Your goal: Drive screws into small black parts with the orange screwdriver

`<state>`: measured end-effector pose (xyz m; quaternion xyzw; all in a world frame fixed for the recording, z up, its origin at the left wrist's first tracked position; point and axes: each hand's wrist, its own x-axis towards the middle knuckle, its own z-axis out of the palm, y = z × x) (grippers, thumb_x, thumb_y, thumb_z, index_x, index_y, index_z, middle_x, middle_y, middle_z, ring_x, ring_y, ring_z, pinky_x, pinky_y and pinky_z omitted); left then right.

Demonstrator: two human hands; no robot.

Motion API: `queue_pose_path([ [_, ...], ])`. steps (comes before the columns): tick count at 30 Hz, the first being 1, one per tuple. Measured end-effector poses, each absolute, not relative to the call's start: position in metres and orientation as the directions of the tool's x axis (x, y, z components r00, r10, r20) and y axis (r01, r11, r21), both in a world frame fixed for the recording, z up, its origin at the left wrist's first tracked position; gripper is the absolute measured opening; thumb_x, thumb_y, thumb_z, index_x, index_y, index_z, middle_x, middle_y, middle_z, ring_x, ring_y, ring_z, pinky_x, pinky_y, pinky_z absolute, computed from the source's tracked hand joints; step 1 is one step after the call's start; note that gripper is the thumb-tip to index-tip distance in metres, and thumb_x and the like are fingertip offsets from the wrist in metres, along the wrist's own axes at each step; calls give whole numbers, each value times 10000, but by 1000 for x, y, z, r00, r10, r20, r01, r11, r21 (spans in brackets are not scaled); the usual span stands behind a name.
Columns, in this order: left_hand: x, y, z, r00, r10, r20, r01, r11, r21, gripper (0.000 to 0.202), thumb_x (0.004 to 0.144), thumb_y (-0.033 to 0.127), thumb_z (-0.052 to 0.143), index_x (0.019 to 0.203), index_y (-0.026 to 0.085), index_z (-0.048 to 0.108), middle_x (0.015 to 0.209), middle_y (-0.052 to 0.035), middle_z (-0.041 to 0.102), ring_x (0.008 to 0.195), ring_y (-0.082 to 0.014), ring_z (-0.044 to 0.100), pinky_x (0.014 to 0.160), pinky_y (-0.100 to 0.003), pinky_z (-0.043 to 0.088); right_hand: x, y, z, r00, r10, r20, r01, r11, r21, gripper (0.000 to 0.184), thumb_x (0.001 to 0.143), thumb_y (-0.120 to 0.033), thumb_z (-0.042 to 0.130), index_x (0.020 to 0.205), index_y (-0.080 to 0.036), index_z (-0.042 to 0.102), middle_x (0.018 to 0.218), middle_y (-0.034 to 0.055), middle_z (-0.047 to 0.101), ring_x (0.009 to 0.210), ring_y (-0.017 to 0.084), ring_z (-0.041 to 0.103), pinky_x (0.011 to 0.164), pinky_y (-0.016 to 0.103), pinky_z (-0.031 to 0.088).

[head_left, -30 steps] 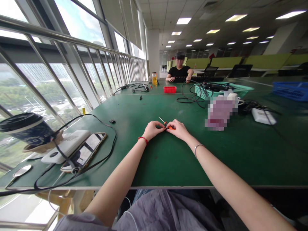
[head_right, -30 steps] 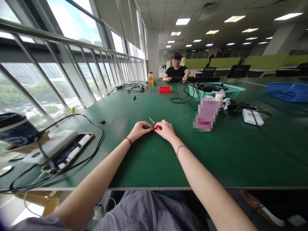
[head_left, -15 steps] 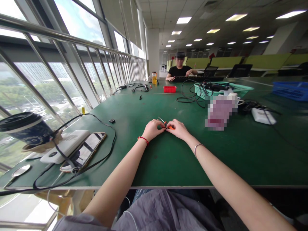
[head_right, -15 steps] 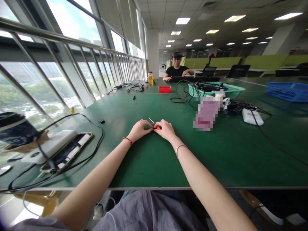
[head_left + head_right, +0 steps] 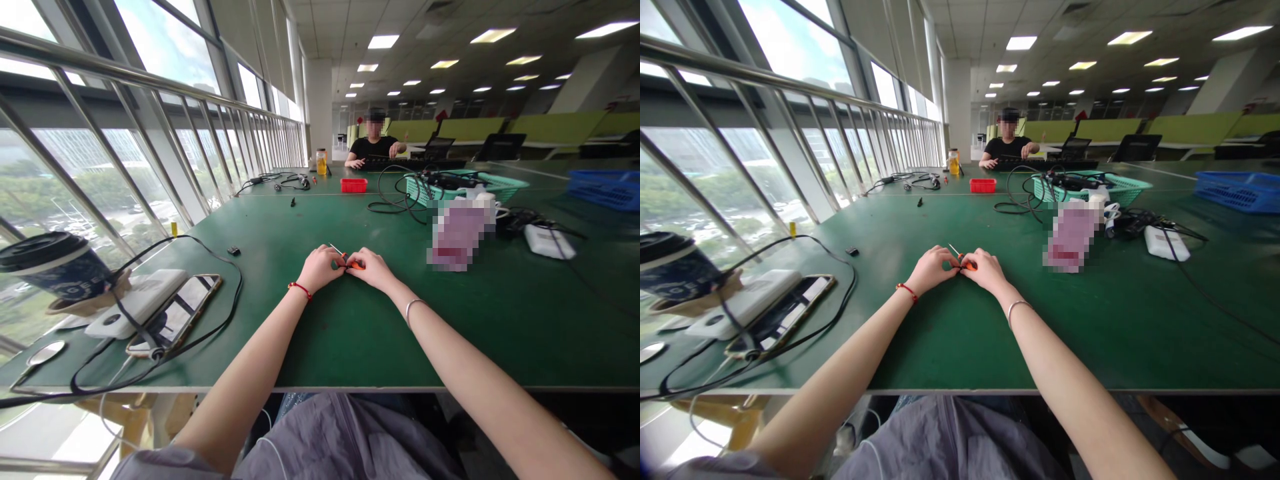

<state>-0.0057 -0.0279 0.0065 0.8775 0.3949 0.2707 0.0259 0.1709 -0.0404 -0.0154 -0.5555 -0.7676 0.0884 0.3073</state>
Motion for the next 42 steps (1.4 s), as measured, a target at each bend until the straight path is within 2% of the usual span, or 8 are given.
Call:
queue_pose_path([
  [6, -9, -21, 0, 498, 758, 422, 600, -652, 463, 77, 712, 234, 643, 714, 201, 711, 823, -6, 720, 872, -194, 608, 868, -332, 459, 171, -42, -13, -212, 905, 369, 792, 380, -478, 107, 749, -270, 676, 853, -249, 688, 800, -10, 516, 670, 105, 484, 663, 243, 364],
  [10, -10, -18, -3, 479, 771, 420, 569, -636, 521, 75, 707, 228, 645, 713, 191, 710, 814, -12, 721, 865, -189, 621, 890, -336, 454, 171, -43, -12, -215, 902, 373, 787, 387, -482, 98, 753, -277, 671, 844, -250, 693, 804, -6, 516, 668, 107, 482, 672, 253, 374],
  [18, -12, -19, -3, 522, 709, 475, 535, -705, 464, 61, 700, 217, 656, 721, 180, 700, 850, -22, 715, 886, -193, 607, 864, -334, 458, 171, -43, -13, -221, 903, 368, 777, 391, -493, 101, 752, -275, 669, 844, -241, 691, 800, -5, 508, 683, 111, 486, 675, 252, 374],
  [27, -12, -17, -6, 489, 768, 414, 541, -639, 546, 73, 717, 237, 650, 729, 185, 700, 842, -16, 720, 894, -186, 625, 901, -327, 451, 172, -42, -14, -236, 896, 375, 763, 410, -499, 96, 758, -270, 661, 842, -239, 694, 804, -9, 507, 673, 104, 477, 670, 246, 376],
  [34, -11, -22, 0, 539, 689, 485, 593, -719, 363, 59, 706, 216, 650, 735, 199, 698, 857, -24, 705, 894, -197, 593, 837, -323, 469, 173, -39, -17, -248, 889, 385, 760, 425, -492, 89, 752, -255, 658, 835, -239, 686, 795, -9, 500, 686, 112, 488, 659, 244, 371],
  [42, -12, -23, 0, 549, 703, 453, 595, -709, 378, 99, 766, 246, 611, 753, 196, 695, 868, -24, 707, 890, -194, 591, 850, -325, 458, 174, -40, -15, -264, 884, 387, 746, 441, -499, 57, 755, -249, 660, 806, -228, 676, 785, -17, 493, 668, 100, 478, 659, 232, 381],
])
